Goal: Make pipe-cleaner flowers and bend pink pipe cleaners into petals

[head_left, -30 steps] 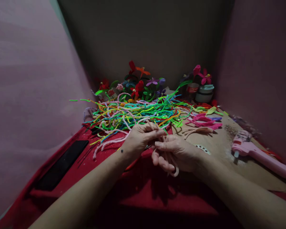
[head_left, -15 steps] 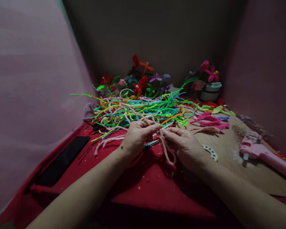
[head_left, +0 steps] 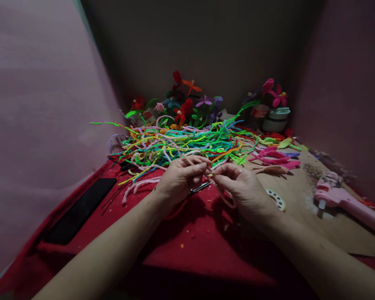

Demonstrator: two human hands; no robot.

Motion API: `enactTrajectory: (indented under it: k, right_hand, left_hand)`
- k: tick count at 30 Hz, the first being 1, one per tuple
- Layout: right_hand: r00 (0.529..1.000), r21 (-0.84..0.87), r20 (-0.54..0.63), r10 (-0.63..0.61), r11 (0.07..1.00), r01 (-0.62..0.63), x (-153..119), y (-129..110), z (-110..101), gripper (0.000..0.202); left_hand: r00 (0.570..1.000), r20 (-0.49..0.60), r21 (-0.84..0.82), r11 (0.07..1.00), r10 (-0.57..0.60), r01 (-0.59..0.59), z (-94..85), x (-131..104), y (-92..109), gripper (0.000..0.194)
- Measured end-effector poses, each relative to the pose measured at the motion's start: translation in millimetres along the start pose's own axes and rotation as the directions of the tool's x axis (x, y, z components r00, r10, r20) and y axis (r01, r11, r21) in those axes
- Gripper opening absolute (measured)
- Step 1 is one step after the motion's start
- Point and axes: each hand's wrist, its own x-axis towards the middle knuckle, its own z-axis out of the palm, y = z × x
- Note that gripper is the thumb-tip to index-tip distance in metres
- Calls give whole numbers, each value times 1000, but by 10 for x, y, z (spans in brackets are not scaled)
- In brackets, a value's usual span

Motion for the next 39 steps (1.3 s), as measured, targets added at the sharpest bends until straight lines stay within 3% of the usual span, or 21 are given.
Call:
enactTrajectory:
  k: [5,8,13,15,17,18,20,22,25,28,30,33,39]
  right_hand:
    - [977,191,141,157,964,-183,31,-7,-30,15]
    - [971,334,113,212,912,-238,50,-36,-28,15]
    - [980,365,104,168,910,-195,55,-43,-37,14]
    - [989,311,94,114,940,-138,55,-30,-58,14]
    - [997,248,43,57,967,-66,55,-26,-76,14]
    - [999,224,7,34,974,-35,54,-30,-81,14]
    - [997,201,-76,7,979,9,48,-48,-80,14]
    - [992,196,-128,-4,980,29,38,-72,-71,14]
    - [990,189,-137,16,982,11,20,-93,-60,13]
    - [995,175,-101,15,985,3,15,-83,-66,13]
    - [996,154,-87,-15,988,28,22,-71,-75,12]
    - [993,121,-107,-51,991,64,38,-65,-87,11]
    - [985,46,-129,-115,992,121,48,-50,-101,11]
  left_hand:
    - [993,110,-23,999,30,-28,-49,20,-5,14]
    - [993,112,-78,997,21,-12,-64,26,-30,12]
    - [994,83,-117,990,-67,76,-37,50,-66,16]
    - [998,17,-27,998,-62,63,-31,60,-33,22]
    - [993,-116,186,983,7,14,-59,41,42,32]
    - [981,-182,329,944,65,-2,-89,12,92,36]
    - [950,-250,634,773,185,17,-175,-91,196,35]
    - [962,-159,855,518,220,23,-276,-241,269,29]
    - [999,-23,998,58,48,20,-393,-467,262,20]
    - [998,-1,975,-220,-69,-14,-444,-580,140,13]
    - [998,8,955,-296,-67,-28,-463,-592,58,13]
    - [998,17,945,-325,-67,-38,-496,-599,16,13]
    - [999,3,916,-401,-32,-16,-455,-770,153,17]
